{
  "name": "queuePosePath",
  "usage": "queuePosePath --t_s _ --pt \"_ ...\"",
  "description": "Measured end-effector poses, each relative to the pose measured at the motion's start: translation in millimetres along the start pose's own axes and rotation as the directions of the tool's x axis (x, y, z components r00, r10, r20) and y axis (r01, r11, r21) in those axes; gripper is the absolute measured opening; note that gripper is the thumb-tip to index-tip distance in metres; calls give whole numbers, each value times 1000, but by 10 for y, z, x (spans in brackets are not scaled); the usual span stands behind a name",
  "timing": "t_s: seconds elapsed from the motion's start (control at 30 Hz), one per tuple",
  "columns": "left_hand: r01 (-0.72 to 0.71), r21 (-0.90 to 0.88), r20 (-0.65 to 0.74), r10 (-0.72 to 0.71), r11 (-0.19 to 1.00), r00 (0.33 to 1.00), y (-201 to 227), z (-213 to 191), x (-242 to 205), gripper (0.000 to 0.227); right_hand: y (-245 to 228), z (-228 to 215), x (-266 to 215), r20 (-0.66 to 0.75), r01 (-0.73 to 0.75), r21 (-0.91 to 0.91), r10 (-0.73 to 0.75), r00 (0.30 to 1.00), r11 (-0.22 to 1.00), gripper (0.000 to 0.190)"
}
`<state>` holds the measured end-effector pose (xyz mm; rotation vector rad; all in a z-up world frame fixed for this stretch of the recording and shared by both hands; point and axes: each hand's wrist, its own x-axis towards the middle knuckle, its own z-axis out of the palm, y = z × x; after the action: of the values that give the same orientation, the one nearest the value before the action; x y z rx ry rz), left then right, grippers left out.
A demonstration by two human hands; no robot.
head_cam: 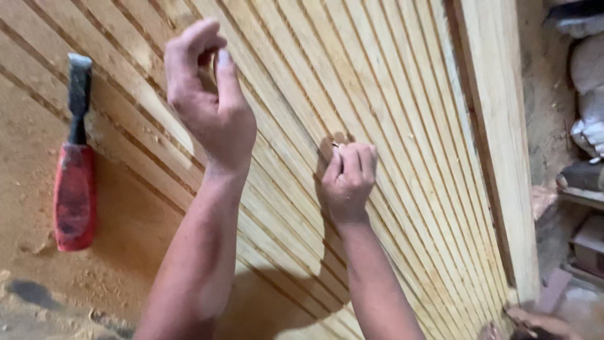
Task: The person sands a large wooden board with a sanding block, moving back and forth along the grain. A chisel rests on the board nearby. The person continues sanding different sections of the board throughout the clip.
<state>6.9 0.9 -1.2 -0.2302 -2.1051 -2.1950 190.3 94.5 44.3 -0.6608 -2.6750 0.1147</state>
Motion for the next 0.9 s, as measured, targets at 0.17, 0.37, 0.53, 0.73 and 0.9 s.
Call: queuePosePath --t_s 0.17,0.37,0.53,0.73,0.9 --pt "76 -20 -5 -76 997 997 -15 -4 -6 25 -16 78 54 14 31 14 -32 999 999 7" --pt "21 -21 3 -21 1000 1000 -47 -13 -44 23 -10 -38 12 -9 14 6 -14 1000 1000 8" --pt "15 -10 10 -15 1000 1000 -19 -24 0 23 55 240 141 17 11 75 -12 1000 997 8" --pt "42 3 3 -42 999 999 -4 -1 20 24 -6 -49 65 -18 15 3 -15 1000 1000 8" --pt "6 -16 15 -6 1000 1000 -9 -19 -8 21 48 295 268 5 64 80 -65 998 995 7"
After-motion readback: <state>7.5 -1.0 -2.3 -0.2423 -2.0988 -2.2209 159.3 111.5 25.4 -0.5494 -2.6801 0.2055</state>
